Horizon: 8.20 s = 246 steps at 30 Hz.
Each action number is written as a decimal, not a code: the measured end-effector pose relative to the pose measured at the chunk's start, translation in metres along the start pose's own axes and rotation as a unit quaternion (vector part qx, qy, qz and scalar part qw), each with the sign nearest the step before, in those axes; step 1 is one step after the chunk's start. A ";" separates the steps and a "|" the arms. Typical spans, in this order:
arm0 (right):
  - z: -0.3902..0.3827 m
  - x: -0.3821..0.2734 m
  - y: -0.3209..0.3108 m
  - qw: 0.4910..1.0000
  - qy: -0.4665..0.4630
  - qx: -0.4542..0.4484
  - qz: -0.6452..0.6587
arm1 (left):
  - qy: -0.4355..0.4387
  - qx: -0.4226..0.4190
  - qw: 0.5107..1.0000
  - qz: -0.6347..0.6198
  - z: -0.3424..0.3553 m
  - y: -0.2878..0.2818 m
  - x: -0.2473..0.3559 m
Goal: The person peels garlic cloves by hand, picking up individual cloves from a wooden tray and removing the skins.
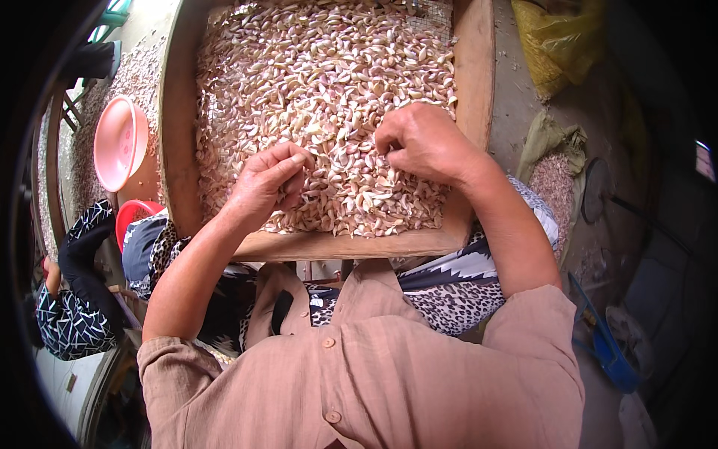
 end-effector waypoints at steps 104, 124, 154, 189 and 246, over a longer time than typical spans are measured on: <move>-0.021 0.122 -0.081 0.913 0.154 0.267 0.268 | -0.141 -0.160 0.957 0.198 -0.019 0.036 -0.027; 0.012 0.048 -0.024 0.997 0.025 0.062 0.034 | -0.150 -0.177 0.950 0.209 -0.017 0.035 -0.038; 0.026 -0.068 0.022 0.907 -0.078 -0.027 0.412 | -0.127 -0.048 0.990 -0.035 -0.007 0.026 -0.025; 0.029 -0.137 0.084 0.928 -0.337 0.140 -0.071 | 0.298 0.004 0.930 -0.214 -0.115 -0.112 0.164; 0.067 -0.022 -0.009 0.966 -0.087 0.215 -0.112 | 0.228 0.126 0.943 -0.206 -0.070 -0.091 0.138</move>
Point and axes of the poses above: each hand's wrist, its own z-axis towards the middle knuckle, its own y-axis out of the palm, x = y × z, the point moved 10 cm from there along z, towards the middle knuckle, and after that the axes turned 6 degrees about -y, right-handed, at the moved point
